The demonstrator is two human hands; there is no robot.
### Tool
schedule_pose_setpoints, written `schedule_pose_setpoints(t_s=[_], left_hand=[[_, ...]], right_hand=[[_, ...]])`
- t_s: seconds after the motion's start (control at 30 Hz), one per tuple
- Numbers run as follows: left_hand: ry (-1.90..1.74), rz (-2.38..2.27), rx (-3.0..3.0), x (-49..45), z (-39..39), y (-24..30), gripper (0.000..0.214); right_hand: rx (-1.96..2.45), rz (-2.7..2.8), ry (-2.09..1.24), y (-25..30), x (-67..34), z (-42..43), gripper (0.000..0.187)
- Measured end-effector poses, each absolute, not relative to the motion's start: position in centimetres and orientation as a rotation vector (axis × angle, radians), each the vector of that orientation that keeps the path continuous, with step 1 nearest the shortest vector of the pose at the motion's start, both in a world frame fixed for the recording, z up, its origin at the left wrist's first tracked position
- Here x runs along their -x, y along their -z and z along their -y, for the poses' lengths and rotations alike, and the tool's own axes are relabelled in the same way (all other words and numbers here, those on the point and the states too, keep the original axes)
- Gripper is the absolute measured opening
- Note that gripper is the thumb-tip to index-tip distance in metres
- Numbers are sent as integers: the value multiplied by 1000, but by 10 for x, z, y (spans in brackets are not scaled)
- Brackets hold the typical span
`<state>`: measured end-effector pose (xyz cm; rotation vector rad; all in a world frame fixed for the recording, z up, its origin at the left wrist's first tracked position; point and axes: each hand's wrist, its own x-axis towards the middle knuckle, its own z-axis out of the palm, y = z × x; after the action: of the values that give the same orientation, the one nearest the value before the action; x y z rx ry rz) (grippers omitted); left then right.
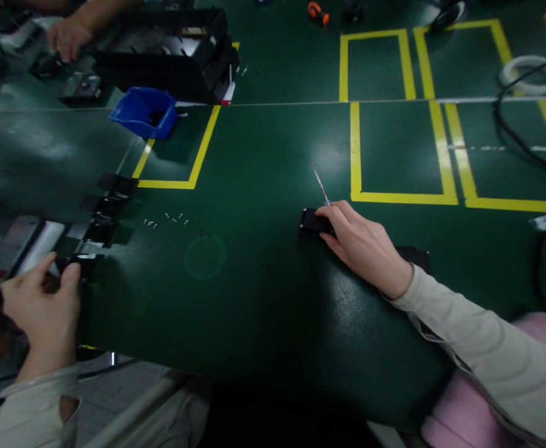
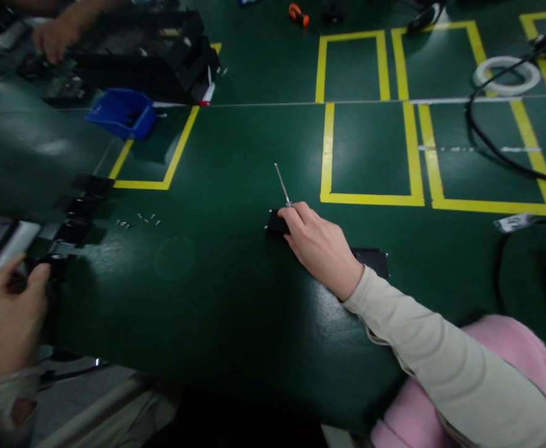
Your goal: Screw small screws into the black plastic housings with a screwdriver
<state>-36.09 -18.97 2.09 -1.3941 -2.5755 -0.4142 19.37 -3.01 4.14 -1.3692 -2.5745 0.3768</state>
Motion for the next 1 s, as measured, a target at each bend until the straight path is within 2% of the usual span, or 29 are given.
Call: schedule_pose_setpoints(t_s=[0.1,0.33,0.47,0.57,0.63,0.83,1.0], left_hand=[[311,2523,1219,353,181,-20,72],[17,2577,1388,348,176,-25,91],[14,2553,1405,346,179,-26,95],[195,2446,1389,334,176,-27,98],[404,2279,1470,317,165,-30,92],[708,1816,2093,206,103,-54,71],[563,1379,2794,100,58,-58,54]], right_hand=[[1365,2582,-344,-40,-193,30,35],[1300,2612,-282,-39,-194,33,36],[1261,2652,-262,-42,-194,37,36],[1231,2677,-264,-45,-192,41,37],[1216,2697,-267,-47,-191,44,38],[1172,2722,-403,-56,-193,46,45],[1070,2566,-522,-71,-204,39,46]])
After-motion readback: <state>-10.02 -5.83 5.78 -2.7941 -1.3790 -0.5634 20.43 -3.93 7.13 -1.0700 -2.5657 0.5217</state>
